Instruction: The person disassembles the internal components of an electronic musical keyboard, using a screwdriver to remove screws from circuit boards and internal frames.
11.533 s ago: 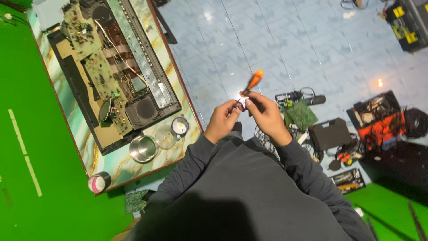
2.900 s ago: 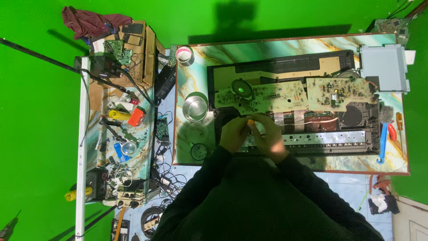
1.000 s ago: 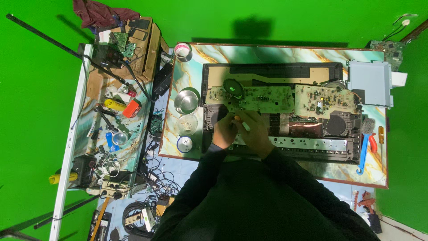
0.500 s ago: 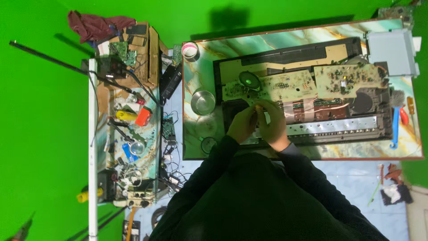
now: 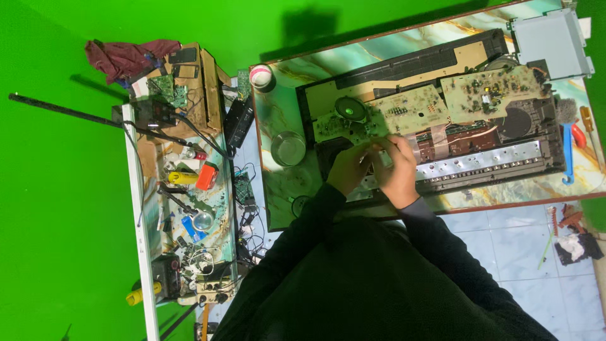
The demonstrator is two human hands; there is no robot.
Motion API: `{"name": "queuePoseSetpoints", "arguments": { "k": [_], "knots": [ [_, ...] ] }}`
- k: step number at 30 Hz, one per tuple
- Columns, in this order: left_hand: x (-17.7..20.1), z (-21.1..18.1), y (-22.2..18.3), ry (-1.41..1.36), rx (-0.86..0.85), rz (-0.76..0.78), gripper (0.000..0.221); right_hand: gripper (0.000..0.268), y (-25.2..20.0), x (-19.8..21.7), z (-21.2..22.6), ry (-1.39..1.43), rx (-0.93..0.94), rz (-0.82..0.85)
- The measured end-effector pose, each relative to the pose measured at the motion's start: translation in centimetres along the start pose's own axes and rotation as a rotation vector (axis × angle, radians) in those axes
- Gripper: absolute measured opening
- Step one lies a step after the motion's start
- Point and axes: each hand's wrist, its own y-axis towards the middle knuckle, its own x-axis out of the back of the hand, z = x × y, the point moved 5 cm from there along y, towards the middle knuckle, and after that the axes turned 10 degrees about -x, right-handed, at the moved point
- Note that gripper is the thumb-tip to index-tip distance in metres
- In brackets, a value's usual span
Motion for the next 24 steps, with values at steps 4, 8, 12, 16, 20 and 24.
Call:
{"name": "queuePoseSetpoints", "arguments": {
  "k": [4, 8, 12, 16, 20, 24],
  "knots": [
    [0.0, -0.4, 0.6, -0.014, 0.039, -0.037, 0.030, 0.018, 1.2, 0.2, -1.6, 0.069, -0.097, 0.159],
    [0.0, -0.9, 0.4, 0.016, 0.003, -0.139, 0.030, 0.023, 1.3, 0.5, -1.8, 0.026, 0.155, 0.119],
    [-0.6, -0.9, 0.1, 0.053, 0.089, -0.181, 0.025, 0.025, 1.5, 0.0, -3.2, 0.065, 0.148, 0.203],
    [-0.8, -1.3, -0.3, -0.064, -0.055, -0.204, 0.022, 0.025, 1.3, -0.4, -3.4, 0.125, 0.233, 0.302],
    [-0.9, -1.0, -0.6, 0.079, 0.096, -0.182, 0.020, 0.028, 1.3, -0.4, -4.1, 0.089, 0.192, 0.287],
    [-1.0, -1.5, -0.7, 0.020, 0.086, -0.208, 0.025, 0.022, 1.5, -0.7, -4.9, 0.132, 0.105, 0.327]
  ]
}}
